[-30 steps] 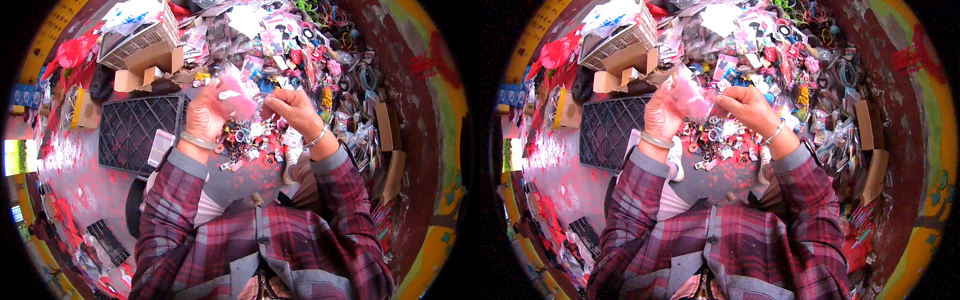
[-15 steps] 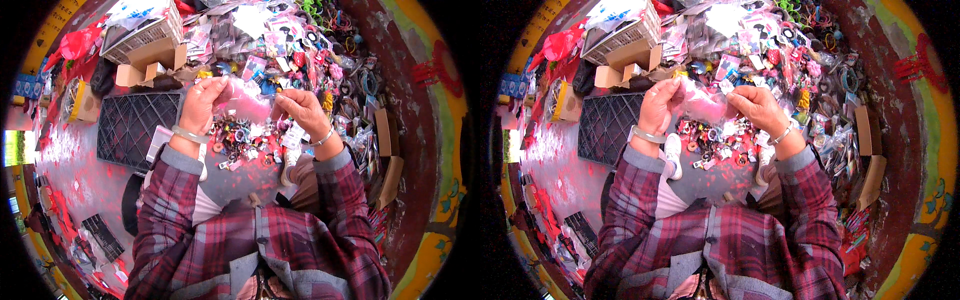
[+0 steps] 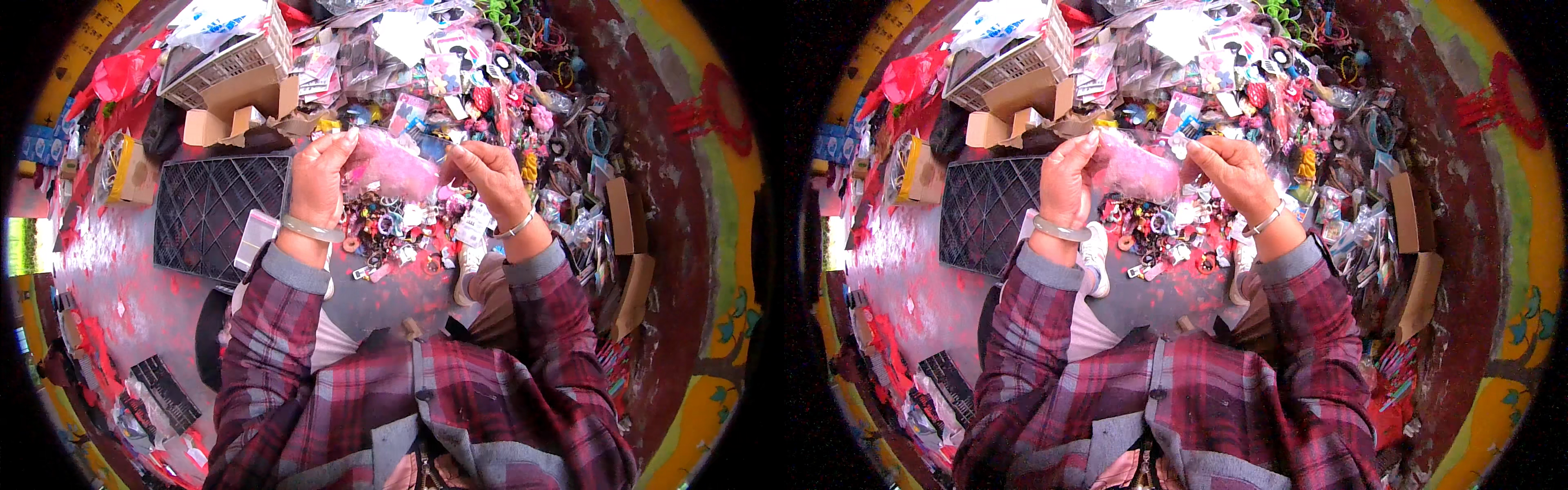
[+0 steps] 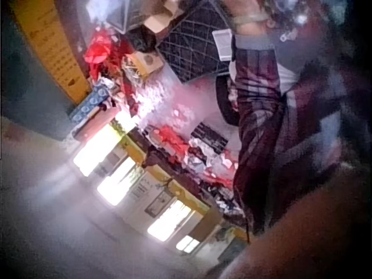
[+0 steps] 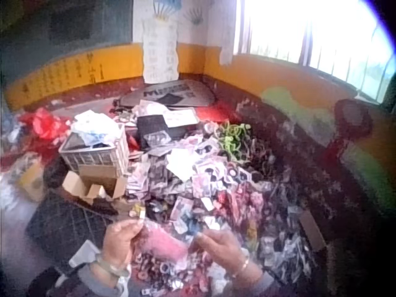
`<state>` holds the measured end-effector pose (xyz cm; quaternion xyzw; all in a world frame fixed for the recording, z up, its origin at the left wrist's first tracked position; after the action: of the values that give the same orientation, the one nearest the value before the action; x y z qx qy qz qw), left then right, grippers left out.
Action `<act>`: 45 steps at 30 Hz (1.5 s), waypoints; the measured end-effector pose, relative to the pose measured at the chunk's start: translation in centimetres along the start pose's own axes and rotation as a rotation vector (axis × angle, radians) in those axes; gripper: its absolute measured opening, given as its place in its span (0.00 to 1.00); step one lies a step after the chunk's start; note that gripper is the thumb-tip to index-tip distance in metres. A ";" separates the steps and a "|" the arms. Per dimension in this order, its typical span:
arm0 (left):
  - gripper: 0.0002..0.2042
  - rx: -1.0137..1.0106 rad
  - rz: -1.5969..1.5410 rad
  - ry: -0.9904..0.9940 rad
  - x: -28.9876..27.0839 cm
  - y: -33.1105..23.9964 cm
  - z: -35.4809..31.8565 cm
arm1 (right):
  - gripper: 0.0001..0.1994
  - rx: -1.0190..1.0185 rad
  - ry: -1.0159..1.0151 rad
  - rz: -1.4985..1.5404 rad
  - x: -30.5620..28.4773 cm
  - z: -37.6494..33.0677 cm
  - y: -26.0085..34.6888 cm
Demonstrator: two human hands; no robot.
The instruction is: The person picks up individual small accessories from the floor and places them into small plastic bags, then places the filled bags into a black crate.
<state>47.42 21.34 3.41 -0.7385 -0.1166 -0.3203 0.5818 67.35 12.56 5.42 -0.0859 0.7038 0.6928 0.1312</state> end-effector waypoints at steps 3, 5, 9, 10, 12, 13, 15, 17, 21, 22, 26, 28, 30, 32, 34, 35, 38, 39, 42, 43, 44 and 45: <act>0.07 -0.041 -0.025 -0.001 -0.1 0.3 0.0 | 0.17 0.022 0.013 0.018 0.0 0.2 -0.3; 0.07 -0.086 -0.030 -0.007 0.0 0.9 -0.2 | 0.16 0.055 0.031 0.069 -0.1 0.4 -1.3; 0.08 -0.099 -0.039 -0.017 -0.5 1.7 0.1 | 0.12 0.254 0.030 0.349 1.0 0.1 -1.7; 0.08 -0.086 -0.035 -0.022 -0.6 1.7 0.1 | 0.11 0.280 0.042 0.374 1.4 0.2 -1.7; 0.08 -0.059 -0.024 -0.032 -0.6 1.7 0.1 | 0.12 0.332 0.070 0.424 2.0 0.1 -1.7; 0.08 -0.055 -0.030 -0.027 -0.7 1.8 0.2 | 0.12 0.335 0.094 0.464 2.2 0.1 -1.7; 0.09 -0.048 -0.040 -0.020 -0.8 1.9 0.3 | 0.11 0.348 0.124 0.498 2.4 0.2 -1.8; 0.09 -0.064 -0.065 -0.005 -0.4 1.9 -0.1 | 0.11 0.351 0.117 0.500 2.6 0.3 -2.1; 0.12 -0.288 -0.148 0.114 1.0 1.5 -0.6 | 0.08 0.325 0.034 0.448 2.1 0.3 -2.6; 0.12 -0.365 -0.177 0.156 1.3 1.8 -0.7 | 0.08 0.318 0.016 0.438 2.0 0.3 -2.6; 0.14 -0.524 -0.054 0.194 0.8 2.9 -0.9 | 0.07 0.267 0.003 0.342 1.6 0.6 -2.9; 0.14 -0.559 0.058 0.253 0.9 2.9 -1.1 | 0.07 0.260 -0.010 0.351 1.5 0.6 -2.9; 0.12 -0.511 0.057 0.221 1.3 2.8 -1.3 | 0.08 0.301 -0.007 0.373 1.6 0.4 -2.2; 0.11 -0.476 0.051 0.206 1.5 2.7 -1.2 | 0.09 0.331 0.052 0.395 1.8 0.4 -2.0; 0.11 -0.428 0.084 0.196 1.6 2.6 -1.2 | 0.11 0.355 0.164 0.418 2.1 0.3 -2.1; 0.11 -0.405 0.100 0.192 1.6 2.5 -1.2 | 0.11 0.382 0.135 0.387 2.1 0.2 -2.1; 0.10 -0.383 0.158 0.194 1.7 2.7 -1.2 | 0.11 0.372 0.119 0.401 2.1 0.3 -2.8; 0.10 -0.367 0.155 0.199 1.7 2.8 -1.1 | 0.10 0.365 0.107 0.381 2.0 0.4 -3.1; 0.10 -0.334 0.142 0.214 1.6 3.1 -1.1 | 0.10 0.344 0.071 0.333 1.9 0.5 -3.2; 0.10 -0.331 0.136 0.217 1.5 3.2 -1.1 | 0.11 0.336 0.061 0.326 2.0 0.4 -2.6; 0.11 -0.328 0.130 0.219 1.4 3.2 -1.1 | 0.11 0.328 0.052 0.319 2.0 0.4 -2.3; 0.10 -0.333 0.126 0.218 1.4 3.2 -1.1 | 0.11 0.321 0.030 0.314 2.0 0.3 -2.3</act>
<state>49.89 19.07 1.90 -0.7914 0.0481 -0.3760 0.4796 66.18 12.96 2.64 0.0362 0.8117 0.5824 0.0232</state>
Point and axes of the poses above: each hand's wrist, its own z-axis towards the middle knuckle, its own x-axis out of the palm, y = z × x, the point moved 4 cm from there along z, towards the middle knuckle, and after that the axes turned 12 degrees about -z, right-handed, at the moved point
